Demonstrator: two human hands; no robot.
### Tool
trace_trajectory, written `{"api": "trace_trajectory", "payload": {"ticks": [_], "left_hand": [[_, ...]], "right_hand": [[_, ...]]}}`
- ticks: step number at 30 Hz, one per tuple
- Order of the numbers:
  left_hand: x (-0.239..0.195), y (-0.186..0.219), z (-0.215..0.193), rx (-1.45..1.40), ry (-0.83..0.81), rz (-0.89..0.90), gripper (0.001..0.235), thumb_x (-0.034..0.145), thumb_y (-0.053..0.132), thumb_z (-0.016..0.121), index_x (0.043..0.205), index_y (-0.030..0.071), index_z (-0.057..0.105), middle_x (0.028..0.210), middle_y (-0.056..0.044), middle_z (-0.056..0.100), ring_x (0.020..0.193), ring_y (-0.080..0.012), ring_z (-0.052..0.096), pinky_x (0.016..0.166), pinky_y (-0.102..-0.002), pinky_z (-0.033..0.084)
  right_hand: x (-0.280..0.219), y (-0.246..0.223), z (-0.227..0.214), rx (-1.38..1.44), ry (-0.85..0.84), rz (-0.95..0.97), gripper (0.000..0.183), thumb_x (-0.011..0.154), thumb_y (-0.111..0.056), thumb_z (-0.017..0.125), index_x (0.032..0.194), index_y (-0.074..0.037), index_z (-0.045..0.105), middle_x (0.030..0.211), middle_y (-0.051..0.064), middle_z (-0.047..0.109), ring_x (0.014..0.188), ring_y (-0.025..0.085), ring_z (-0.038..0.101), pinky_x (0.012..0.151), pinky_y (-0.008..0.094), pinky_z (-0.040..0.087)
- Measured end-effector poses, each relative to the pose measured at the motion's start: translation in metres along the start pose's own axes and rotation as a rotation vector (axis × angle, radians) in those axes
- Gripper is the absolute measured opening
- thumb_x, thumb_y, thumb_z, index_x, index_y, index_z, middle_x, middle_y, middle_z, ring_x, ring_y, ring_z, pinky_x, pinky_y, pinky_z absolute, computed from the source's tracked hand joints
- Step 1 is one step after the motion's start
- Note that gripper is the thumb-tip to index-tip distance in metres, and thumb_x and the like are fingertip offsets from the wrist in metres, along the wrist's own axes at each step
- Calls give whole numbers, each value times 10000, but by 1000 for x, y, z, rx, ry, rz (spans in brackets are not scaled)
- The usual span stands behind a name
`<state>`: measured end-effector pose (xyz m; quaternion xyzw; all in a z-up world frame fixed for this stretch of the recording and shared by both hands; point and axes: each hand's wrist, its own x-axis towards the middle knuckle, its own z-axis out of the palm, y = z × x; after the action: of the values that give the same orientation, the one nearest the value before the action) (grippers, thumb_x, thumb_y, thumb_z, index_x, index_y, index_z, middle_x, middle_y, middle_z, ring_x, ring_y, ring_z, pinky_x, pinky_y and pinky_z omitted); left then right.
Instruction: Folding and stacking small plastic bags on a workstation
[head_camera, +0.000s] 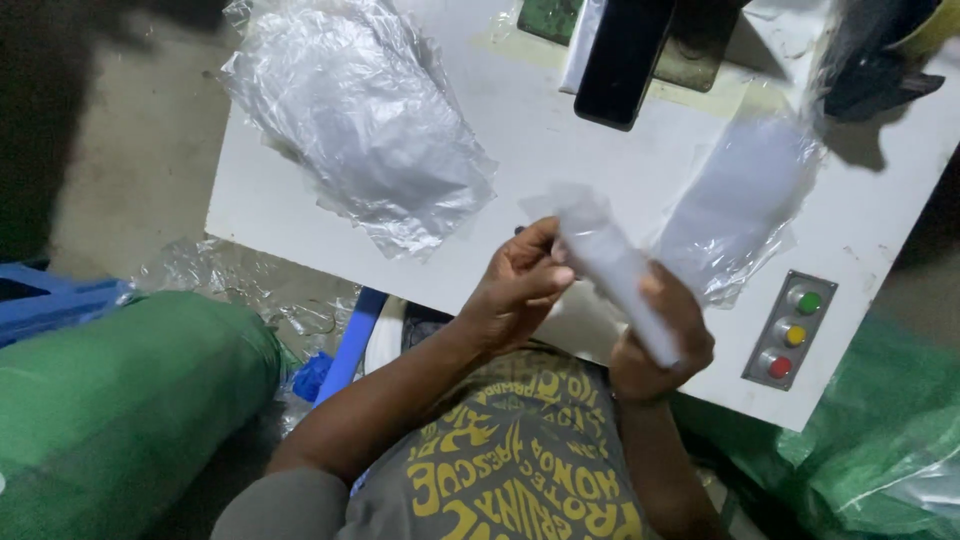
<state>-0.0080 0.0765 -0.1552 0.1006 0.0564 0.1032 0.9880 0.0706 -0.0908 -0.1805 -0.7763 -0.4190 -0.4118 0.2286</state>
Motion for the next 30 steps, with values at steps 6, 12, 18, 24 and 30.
{"api": "trace_trajectory", "payload": {"ticks": [6,12,18,24,30], "left_hand": [[7,21,35,905,-67,495,236,890,1,766,1120,-33,720,899,-72,520,792,-109,481,763,-269,463],[9,6,43,1299,-4,455,230,948,190,759,1123,42,762,734,-93,634,608,-199,589,592,-335,500],[13,3,20,1897,-547,1110,197,1055,137,552,1044,50,728,742,-54,468,615,-230,452,579,-336,416],[7,-23,3,1749,-685,818,441,1155,283,337,1437,54,586,859,-114,528,731,-292,533,669,-371,488],[15,13,-23,1973,-393,559,447,1088,291,520,1444,26,573,1470,-228,567,1378,-436,535,1151,-500,432]], "right_hand": [[95,-43,-38,972,-109,925,130,893,166,654,981,121,737,1052,322,707,634,311,718,496,371,654],[61,-47,-9,530,-182,673,217,983,-40,614,1164,45,529,1181,227,565,996,360,597,824,404,522],[46,-33,-12,1216,-238,1488,281,978,19,564,725,-100,529,635,8,539,598,57,416,603,193,355],[22,-7,18,1556,-72,1750,87,973,-58,657,891,-65,627,771,61,672,676,114,648,674,188,500],[8,9,40,1304,-458,1738,112,959,-113,672,1028,-26,690,850,125,722,675,192,716,636,315,592]]}}
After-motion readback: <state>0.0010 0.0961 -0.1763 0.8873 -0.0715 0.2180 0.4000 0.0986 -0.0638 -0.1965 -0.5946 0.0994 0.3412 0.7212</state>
